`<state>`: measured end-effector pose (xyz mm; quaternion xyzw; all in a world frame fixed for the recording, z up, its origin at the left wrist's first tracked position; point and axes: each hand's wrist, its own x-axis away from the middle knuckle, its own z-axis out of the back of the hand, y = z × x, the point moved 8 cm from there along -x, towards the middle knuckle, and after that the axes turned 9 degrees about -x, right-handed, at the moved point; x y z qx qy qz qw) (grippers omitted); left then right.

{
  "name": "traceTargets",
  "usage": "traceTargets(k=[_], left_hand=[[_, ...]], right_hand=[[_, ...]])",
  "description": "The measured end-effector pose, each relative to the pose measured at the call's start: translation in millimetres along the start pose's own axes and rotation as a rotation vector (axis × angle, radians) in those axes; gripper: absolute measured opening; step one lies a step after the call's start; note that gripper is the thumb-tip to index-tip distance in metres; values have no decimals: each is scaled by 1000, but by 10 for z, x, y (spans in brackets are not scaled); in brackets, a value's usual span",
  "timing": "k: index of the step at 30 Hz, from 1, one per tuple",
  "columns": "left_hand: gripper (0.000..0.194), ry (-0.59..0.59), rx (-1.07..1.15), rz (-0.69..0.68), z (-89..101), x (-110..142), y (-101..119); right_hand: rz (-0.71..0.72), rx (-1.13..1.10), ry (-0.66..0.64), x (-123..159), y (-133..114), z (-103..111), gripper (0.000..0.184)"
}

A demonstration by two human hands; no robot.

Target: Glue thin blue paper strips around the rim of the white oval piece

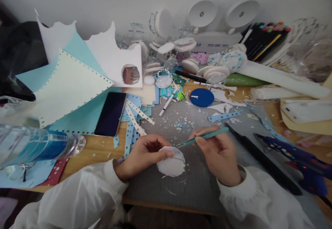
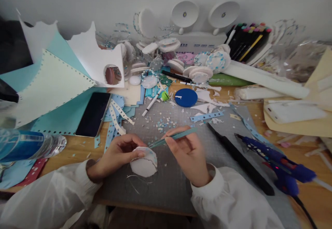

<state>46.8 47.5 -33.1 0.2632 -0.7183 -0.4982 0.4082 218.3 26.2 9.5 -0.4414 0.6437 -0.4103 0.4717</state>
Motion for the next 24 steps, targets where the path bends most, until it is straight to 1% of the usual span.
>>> traceTargets(k=[3, 8, 11, 16, 21, 24], left_hand=[[19, -15, -15, -15, -11, 12, 3], [18, -14, -41, -29, -10, 15, 8], [17, -1, -52, -33, -5, 9, 23], [17, 13, -58, -28, 2, 1, 20], [18, 12, -46, -18, 7, -6, -3], [18, 18, -43, -19, 10, -2, 8]], right_hand=[[-11, -11, -29, 12, -20, -48, 7], [1, 13, -32, 16, -67, -74, 5], [42, 13, -57, 10, -113, -93, 8], [107, 36, -136, -4, -186, -154, 17], [209, 87, -201, 7, -284, -205, 24], [210, 73, -207, 24, -282, -207, 27]])
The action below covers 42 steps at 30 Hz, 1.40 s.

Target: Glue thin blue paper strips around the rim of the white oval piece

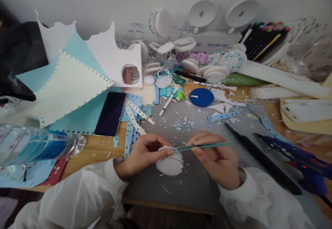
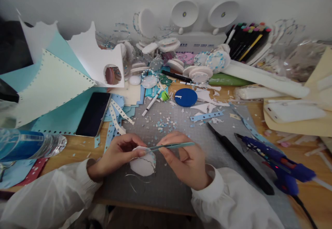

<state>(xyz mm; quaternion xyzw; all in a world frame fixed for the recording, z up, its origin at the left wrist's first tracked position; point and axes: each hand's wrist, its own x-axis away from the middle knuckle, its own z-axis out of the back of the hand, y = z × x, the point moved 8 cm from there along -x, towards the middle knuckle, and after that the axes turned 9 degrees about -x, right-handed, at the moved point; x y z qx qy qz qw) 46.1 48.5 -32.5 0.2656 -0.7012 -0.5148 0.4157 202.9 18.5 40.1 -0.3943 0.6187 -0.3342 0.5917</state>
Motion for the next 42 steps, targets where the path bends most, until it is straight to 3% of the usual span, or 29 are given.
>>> traceTargets(k=[10, 20, 30, 42], left_hand=[[14, -26, -7, -28, 15, 23, 26], [23, -46, -78, -124, -10, 50, 77], [22, -55, -176, -204, 2, 58, 98], [21, -43, -235, -272, 7, 70, 133]], right_hand=[[-142, -49, 187, 70, 190, 169, 12], [-377, -143, 192, 121, 429, 171, 3], [-419, -89, 191, 137, 479, 171, 6], [-374, -27, 160, 86, 400, 143, 5]])
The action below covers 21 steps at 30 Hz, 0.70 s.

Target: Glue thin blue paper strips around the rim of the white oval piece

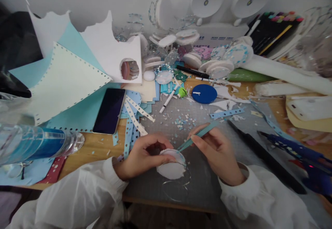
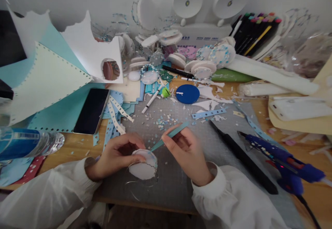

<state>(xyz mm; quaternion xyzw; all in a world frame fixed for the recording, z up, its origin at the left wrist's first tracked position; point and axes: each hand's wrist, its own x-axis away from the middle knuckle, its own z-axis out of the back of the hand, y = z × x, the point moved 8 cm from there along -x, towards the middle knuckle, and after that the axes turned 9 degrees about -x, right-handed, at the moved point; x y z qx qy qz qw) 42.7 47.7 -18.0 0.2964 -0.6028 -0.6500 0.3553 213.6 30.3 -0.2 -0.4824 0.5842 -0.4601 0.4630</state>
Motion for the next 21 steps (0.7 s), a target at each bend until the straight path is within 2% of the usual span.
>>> traceTargets(k=[6, 12, 21], left_hand=[[19, -2, -2, 0, -5, -5, 7], [20, 0, -126, -52, 0, -11, 53], [15, -11, -181, -110, -16, -5, 103]], right_hand=[[0, -11, -8, -8, 12, -2, 6], [-100, -89, 4, 5, 154, 6, 11], [-97, -23, 29, -4, 127, -2, 13]])
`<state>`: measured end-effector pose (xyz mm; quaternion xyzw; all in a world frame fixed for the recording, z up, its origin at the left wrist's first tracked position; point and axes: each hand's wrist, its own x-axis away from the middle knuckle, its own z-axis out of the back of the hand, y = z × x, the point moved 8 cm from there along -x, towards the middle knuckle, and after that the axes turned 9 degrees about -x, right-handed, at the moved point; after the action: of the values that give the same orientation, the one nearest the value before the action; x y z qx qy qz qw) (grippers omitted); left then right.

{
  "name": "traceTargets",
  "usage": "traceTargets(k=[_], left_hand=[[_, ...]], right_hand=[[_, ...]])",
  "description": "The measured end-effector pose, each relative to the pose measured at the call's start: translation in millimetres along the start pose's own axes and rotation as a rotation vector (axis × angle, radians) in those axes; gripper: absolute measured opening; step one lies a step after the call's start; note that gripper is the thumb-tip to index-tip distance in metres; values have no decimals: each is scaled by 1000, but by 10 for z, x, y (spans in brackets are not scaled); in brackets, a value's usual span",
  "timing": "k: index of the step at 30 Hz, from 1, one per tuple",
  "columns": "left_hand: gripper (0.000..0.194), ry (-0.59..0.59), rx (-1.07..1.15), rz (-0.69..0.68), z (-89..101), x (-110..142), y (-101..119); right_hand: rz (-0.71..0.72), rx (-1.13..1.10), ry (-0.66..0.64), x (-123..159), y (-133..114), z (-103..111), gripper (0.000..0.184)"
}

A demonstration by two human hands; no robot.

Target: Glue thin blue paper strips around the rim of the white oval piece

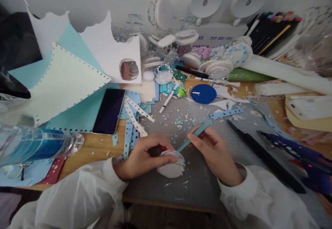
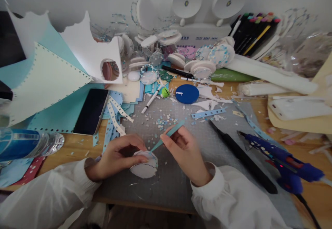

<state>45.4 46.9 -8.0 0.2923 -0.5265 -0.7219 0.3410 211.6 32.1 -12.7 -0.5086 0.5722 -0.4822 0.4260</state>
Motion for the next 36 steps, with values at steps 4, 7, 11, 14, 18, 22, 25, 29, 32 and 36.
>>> traceTargets(k=[4, 7, 11, 14, 18, 22, 25, 29, 32, 36], left_hand=[[16, -1, 80, 68, -9, 3, -64], [20, 14, 121, 121, -5, 9, -114], [20, -1, 140, 130, -18, 5, -112], [19, 6, 170, 144, -16, 5, -114], [19, 9, 242, 196, -28, 17, -153], [17, 17, 284, 183, -23, 16, -143], [18, 46, 293, 199, 0, 10, -151], [20, 66, 312, 225, 20, -1, -146], [19, 53, 313, 235, 16, -5, -129], [19, 24, 272, 201, 1, 4, -104]], right_hand=[[-39, -81, 0, -10, 43, 15, 14], [-38, -95, -17, -6, 45, 9, 13], [29, -20, -44, 3, -26, -17, 10], [71, 9, -63, 9, -96, -35, 7], [96, 17, -82, 20, -158, -48, 4], [44, -63, -25, 0, -88, 17, 5], [7, -148, 50, -30, -9, 104, 9], [84, -134, 196, -53, -20, 267, 9], [254, -3, 325, -27, -157, 375, 11], [390, 97, 400, 12, -292, 417, 14]])
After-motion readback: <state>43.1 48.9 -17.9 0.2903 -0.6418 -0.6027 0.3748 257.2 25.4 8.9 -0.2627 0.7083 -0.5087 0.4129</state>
